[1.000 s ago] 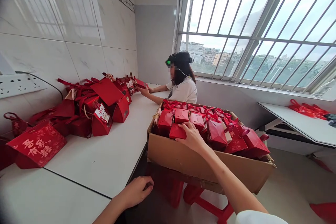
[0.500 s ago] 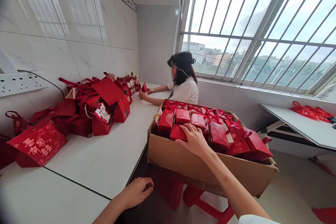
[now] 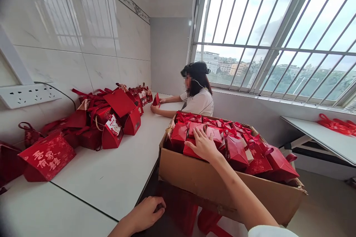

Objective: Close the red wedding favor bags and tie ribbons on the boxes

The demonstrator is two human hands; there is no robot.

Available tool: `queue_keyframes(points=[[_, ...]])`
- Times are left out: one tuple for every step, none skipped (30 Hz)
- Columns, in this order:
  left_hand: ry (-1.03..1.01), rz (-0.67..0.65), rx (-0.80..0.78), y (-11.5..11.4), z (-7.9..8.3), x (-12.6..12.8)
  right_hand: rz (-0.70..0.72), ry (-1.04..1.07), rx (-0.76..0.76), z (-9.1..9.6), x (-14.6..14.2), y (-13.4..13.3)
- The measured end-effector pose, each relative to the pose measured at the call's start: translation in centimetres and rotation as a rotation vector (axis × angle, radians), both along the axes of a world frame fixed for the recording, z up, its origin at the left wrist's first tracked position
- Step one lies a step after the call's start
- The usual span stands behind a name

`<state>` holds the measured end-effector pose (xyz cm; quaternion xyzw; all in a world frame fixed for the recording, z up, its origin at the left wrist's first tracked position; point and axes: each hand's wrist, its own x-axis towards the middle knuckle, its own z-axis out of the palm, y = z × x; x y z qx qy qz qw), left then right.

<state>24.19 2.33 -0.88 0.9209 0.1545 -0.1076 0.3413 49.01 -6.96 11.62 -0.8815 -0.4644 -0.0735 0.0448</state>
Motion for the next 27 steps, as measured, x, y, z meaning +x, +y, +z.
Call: queue_keyframes(points=[[-0.003,0.002,0.0,0.0,-0.1,0.0,0.0,-0.014,0.02,0.2,0.0,0.1],[-0.006,0.003,0.001,0.0,-0.2,0.0,-0.006,-0.029,0.031,0.3,0.0,0.2],[-0.01,0.003,0.0,0.0,-0.2,0.0,-0.019,-0.039,0.028,0.3,0.0,0.4],[-0.011,0.002,0.0,0.0,-0.3,0.0,-0.031,-0.04,0.01,0.3,0.0,0.6],[-0.012,0.001,-0.001,0.0,-0.3,-0.1,-0.036,-0.026,-0.02,0.1,0.1,0.8],[-0.011,0.001,-0.003,0.0,-0.2,-0.1,-0.032,-0.006,-0.048,0.0,0.1,1.0],[-0.009,0.001,-0.004,0.0,-0.2,-0.1,-0.027,0.002,-0.055,-0.2,0.2,1.1],[-0.006,0.0,-0.005,0.0,-0.2,-0.1,-0.021,-0.011,-0.04,-0.3,0.3,1.2],[-0.004,0.001,-0.006,0.0,-0.1,-0.1,-0.019,-0.029,-0.022,-0.4,0.4,1.2],[-0.004,0.001,-0.004,0.0,-0.1,-0.1,-0.018,-0.039,-0.013,-0.4,0.5,1.2],[-0.005,0.002,-0.004,0.0,-0.1,-0.1,-0.018,-0.042,-0.012,-0.3,0.6,1.2],[-0.007,0.001,-0.003,0.0,-0.1,-0.1,-0.018,-0.035,-0.022,-0.2,0.7,1.2],[-0.008,0.001,-0.002,0.0,-0.1,0.0,-0.017,-0.02,-0.039,-0.2,0.8,1.3],[-0.008,0.001,-0.003,0.0,0.0,0.0,-0.019,-0.005,-0.053,-0.1,0.9,1.3],[-0.005,0.0,-0.004,0.0,0.0,0.0,-0.022,0.002,-0.05,0.0,0.9,1.4],[-0.003,0.0,-0.007,0.0,0.1,-0.1,-0.021,0.004,-0.034,0.0,0.9,1.5],[0.0,0.002,-0.011,0.0,0.2,-0.1,-0.017,0.008,-0.019,0.1,0.9,1.4],[0.002,0.005,-0.015,-0.1,0.3,-0.2,-0.01,0.013,-0.011,0.1,0.8,1.3],[0.002,0.01,-0.018,-0.1,0.3,-0.2,0.003,0.016,0.009,0.0,0.8,0.9],[-0.002,0.018,-0.018,-0.2,0.2,-0.2,0.026,0.012,0.057,0.0,0.7,0.3],[-0.006,0.027,-0.02,-0.2,0.0,-0.2,0.051,-0.001,0.135,-0.2,0.6,-0.7],[-0.002,0.033,-0.031,-0.2,-0.3,-0.1,0.075,-0.026,0.26,-0.4,0.6,-1.9],[0.014,0.033,-0.049,-0.1,-0.7,0.1,0.111,-0.052,0.435,-0.7,0.6,-3.5],[0.038,0.027,-0.072,0.1,-1.3,0.4,0.112,-0.068,0.59,-1.2,0.6,-5.2],[0.066,0.018,-0.095,0.5,-1.8,0.9,0.092,-0.078,0.693,-1.8,0.7,-7.1],[0.088,0.009,-0.113,0.9,-2.4,1.3,0.084,-0.097,0.746,-2.5,0.9,-8.9],[0.099,0.004,-0.121,1.3,-2.8,1.8,0.091,-0.135,0.774,-3.3,1.1,-10.6]])
